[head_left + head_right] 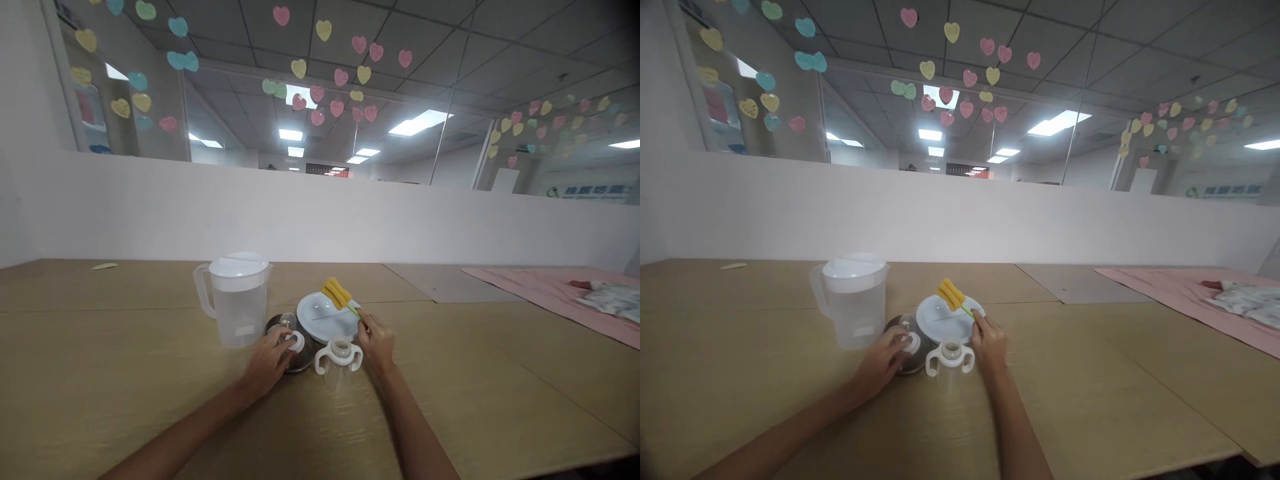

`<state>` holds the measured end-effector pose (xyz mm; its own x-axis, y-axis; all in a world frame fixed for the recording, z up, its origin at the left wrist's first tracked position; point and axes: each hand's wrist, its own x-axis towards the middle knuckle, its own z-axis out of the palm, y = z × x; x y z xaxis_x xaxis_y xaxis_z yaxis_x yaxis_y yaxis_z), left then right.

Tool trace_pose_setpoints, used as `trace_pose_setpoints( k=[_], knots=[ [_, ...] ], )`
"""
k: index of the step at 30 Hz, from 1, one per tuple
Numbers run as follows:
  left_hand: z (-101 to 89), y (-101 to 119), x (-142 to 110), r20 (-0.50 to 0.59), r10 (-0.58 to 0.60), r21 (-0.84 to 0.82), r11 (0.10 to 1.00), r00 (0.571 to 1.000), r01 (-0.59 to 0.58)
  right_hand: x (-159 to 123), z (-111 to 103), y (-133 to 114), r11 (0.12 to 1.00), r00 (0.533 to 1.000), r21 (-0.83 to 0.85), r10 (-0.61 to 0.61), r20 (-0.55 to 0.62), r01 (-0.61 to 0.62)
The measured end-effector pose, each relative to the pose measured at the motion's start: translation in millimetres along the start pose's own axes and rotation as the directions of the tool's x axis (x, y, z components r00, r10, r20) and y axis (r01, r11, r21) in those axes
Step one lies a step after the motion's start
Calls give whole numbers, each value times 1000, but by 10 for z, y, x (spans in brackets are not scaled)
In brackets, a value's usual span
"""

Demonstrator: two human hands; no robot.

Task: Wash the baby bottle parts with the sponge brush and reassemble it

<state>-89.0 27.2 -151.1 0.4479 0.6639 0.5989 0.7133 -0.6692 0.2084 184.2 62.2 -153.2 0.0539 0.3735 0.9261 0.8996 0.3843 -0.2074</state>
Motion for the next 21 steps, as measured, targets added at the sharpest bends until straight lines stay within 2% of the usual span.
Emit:
trace_pose_setpoints(
  k=[4, 11, 21],
  knots=[
    [-16, 11, 25, 47, -37, -47, 998, 998, 39, 22, -6, -18, 999, 998, -7, 34, 49, -33],
    [-50, 3, 39, 51, -109, -124, 986, 993, 115, 7, 26, -14, 998, 995, -14, 60, 75, -59],
    [-88, 6, 53, 73, -119, -154, 979, 990, 129, -10, 49, 5, 997, 993, -15, 75, 93, -74]
  ],
)
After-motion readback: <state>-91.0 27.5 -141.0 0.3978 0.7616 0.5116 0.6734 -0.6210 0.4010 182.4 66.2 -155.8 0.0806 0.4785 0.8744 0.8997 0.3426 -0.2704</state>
